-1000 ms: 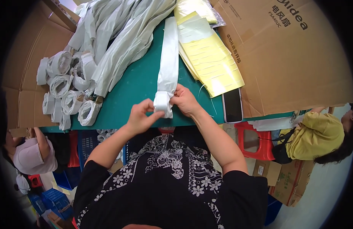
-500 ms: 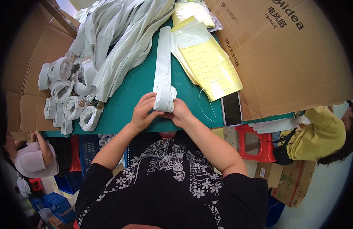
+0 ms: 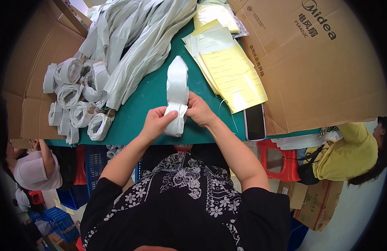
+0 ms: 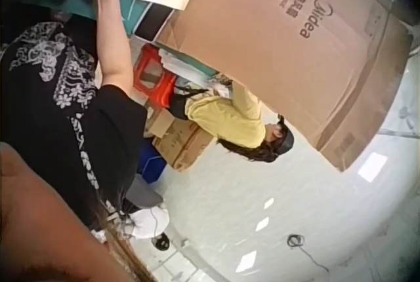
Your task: Rolling up fabric straps and placing them into a plastic crate.
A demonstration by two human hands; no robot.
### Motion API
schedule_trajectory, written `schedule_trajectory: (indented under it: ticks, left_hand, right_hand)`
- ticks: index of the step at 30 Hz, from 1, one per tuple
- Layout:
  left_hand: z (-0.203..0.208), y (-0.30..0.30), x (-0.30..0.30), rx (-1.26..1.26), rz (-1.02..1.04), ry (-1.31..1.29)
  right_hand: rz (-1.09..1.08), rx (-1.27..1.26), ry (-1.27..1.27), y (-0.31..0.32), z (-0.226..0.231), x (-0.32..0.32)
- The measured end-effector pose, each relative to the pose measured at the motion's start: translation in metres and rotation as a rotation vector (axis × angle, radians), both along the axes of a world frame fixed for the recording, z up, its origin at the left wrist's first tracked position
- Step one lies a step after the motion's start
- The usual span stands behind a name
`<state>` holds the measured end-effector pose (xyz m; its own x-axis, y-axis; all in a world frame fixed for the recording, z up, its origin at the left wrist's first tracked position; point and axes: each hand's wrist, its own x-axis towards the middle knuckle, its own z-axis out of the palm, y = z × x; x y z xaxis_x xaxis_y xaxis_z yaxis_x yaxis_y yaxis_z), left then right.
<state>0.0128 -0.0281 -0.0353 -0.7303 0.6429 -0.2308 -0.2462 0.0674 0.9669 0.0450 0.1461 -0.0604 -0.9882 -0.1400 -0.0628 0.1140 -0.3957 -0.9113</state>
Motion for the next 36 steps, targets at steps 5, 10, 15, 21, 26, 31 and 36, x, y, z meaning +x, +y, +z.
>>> schedule_trajectory:
  ticks: [5,10,15,21,26,31,36]
  left_hand:
    - [0.001,0.005,-0.012,0.058,0.005,-0.351]
    - [-0.005,0.003,-0.031,0.349,0.036,-0.654]
    - [0.021,0.005,-0.026,0.289,-0.002,-0.467]
    - [0.015,0.014,-0.029,0.372,0.091,-0.242]
    - [0.018,0.030,-0.013,0.432,0.225,-0.133]
    - [0.027,0.032,-0.011,0.605,0.185,-0.569]
    - [0.032,0.058,-0.026,0.479,0.100,-0.539]
  right_hand:
    - [-0.044,0.217,0.170,0.004,0.002,0.004]
    - [-0.184,0.699,0.605,0.015,0.015,-0.007]
    - [-0.243,1.096,0.977,0.022,0.033,-0.019]
    - [-0.613,0.870,0.496,-0.002,0.040,0.006]
    - [-0.490,1.022,0.461,-0.036,0.014,0.032]
    - [-0.440,1.233,0.652,-0.010,0.009,0.036]
    - [-0.511,1.234,0.670,0.009,0.023,0.042]
